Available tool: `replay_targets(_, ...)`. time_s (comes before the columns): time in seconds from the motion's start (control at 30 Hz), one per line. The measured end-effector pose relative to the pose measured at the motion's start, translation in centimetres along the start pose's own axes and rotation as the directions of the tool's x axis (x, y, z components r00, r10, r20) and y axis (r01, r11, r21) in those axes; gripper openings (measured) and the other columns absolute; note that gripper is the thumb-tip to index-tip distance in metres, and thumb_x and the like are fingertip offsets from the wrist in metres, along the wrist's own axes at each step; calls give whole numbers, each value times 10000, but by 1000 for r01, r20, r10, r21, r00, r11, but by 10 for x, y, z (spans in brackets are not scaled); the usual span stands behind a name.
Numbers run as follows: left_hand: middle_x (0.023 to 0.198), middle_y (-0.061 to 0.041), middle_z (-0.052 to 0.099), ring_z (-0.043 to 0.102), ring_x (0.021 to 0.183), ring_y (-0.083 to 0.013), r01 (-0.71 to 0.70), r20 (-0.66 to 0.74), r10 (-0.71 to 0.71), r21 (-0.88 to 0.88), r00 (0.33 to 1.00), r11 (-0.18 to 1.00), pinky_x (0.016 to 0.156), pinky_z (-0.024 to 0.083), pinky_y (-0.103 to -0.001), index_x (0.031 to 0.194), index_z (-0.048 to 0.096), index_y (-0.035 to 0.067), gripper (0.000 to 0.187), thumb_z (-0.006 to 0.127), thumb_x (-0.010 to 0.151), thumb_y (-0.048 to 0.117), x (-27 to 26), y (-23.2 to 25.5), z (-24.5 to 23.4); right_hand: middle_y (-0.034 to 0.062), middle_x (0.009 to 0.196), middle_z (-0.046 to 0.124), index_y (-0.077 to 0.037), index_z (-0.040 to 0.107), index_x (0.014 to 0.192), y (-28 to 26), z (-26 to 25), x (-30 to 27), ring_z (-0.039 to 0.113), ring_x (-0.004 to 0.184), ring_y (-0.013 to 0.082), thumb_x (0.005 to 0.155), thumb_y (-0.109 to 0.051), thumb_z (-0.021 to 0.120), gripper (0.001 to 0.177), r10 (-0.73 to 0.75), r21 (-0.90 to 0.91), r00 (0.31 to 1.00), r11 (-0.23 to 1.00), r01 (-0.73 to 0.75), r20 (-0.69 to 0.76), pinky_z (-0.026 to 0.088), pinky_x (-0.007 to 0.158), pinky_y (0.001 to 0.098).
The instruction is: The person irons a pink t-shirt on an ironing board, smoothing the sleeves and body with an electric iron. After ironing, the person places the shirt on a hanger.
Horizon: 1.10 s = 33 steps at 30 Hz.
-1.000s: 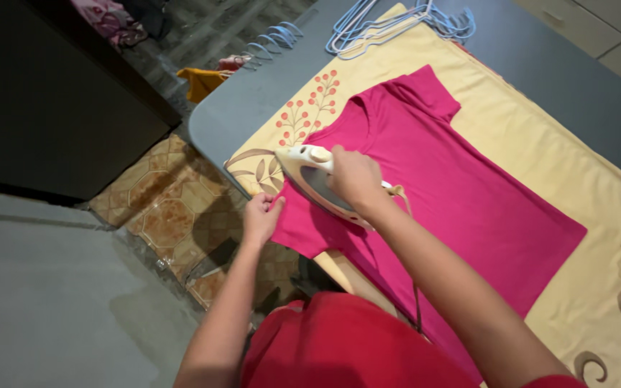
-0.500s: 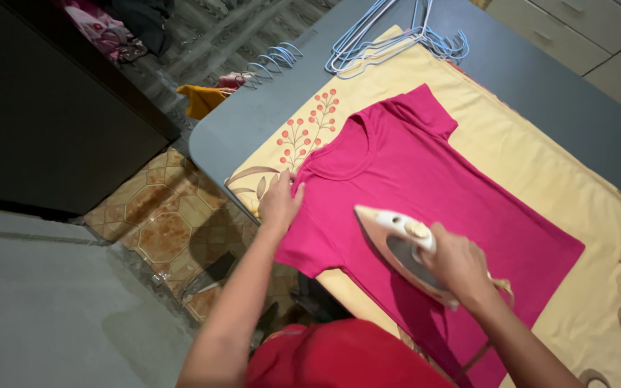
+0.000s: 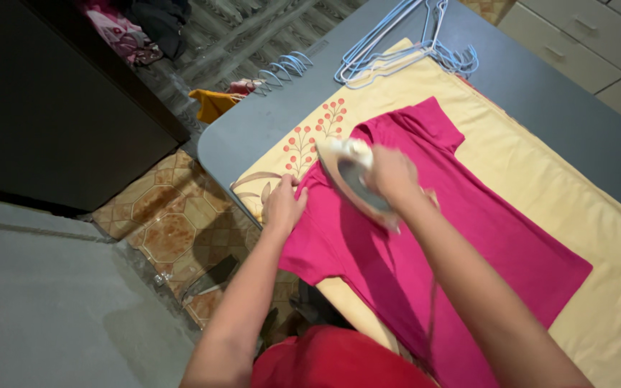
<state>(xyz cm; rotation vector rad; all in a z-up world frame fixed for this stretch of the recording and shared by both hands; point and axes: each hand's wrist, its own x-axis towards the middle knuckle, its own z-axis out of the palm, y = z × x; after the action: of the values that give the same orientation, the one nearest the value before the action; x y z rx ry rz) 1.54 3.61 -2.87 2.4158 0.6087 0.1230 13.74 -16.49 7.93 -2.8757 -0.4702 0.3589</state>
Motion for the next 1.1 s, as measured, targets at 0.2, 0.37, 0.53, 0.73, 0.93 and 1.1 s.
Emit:
replay_targets(0.2, 922, -184, 737, 714, 912, -378, 21, 179, -36, 87, 983, 996, 919, 502, -516, 1137, 570, 77, 363, 648, 956, 382, 21, 8, -11, 222, 941, 742, -67, 650, 1069, 15, 8, -60, 720, 913, 416, 849, -247, 705, 289, 76, -7, 997, 997, -76, 30, 556, 811, 532)
replay_targets(0.37, 1232, -240, 647, 648, 1143, -383, 15, 158, -44, 178, 986, 984, 995, 483, -520, 1357, 456, 16, 524, 633, 903, 210, 38, 33, 10, 236, 947, 738, -42, 651, 1060, -13, 12, -7, 728, 906, 429, 870, -178, 658, 234, 21, 36, 994, 999, -17, -103, 567, 796, 535)
replay_targets(0.53, 1588, -288, 317, 328, 1449, -438, -115, -209, 132, 87, 969, 989, 1205, 287, -544, 1575, 268, -28, 857, 639, 819, 134, 31, 50, 57, 233, 975, 731, -76, 673, 1035, -5, 16, -4, 707, 944, 440, 842, -177, 683, 218, 15, 41, 994, 999, -11, -105, 555, 800, 545)
replay_targets(0.73, 1641, -224, 260, 207, 1533, -371, -230, -106, 277, 328, 955, 917, 1230, 157, -550, 1572, 267, -6, 774, 546, 933, 331, 48, 35, 65, 185, 921, 747, -142, 627, 1095, 90, 6, -104, 727, 886, 404, 782, -380, 779, 421, 190, 3, 982, 982, -190, -23, 553, 758, 554)
replay_targets(0.93, 1669, -161, 223, 157, 1560, -321, -198, -5, 216, 380, 976, 904, 1238, 117, -549, 1579, 287, 60, 749, 437, 981, 485, 47, 37, 62, 247, 941, 736, -85, 645, 1060, 146, -6, -89, 702, 929, 453, 844, -328, 727, 335, 331, -24, 932, 941, -338, -148, 540, 779, 576)
replay_targets(1.1, 1683, -136, 183, 136, 1555, -311, -182, 20, 190, 398, 982, 899, 1236, 87, -539, 1598, 252, 93, 773, 413, 969, 514, 48, 47, 52, 226, 976, 736, -76, 657, 1059, 116, 1, 5, 699, 948, 440, 824, -269, 710, 309, 160, 48, 960, 987, -153, -229, 538, 825, 560)
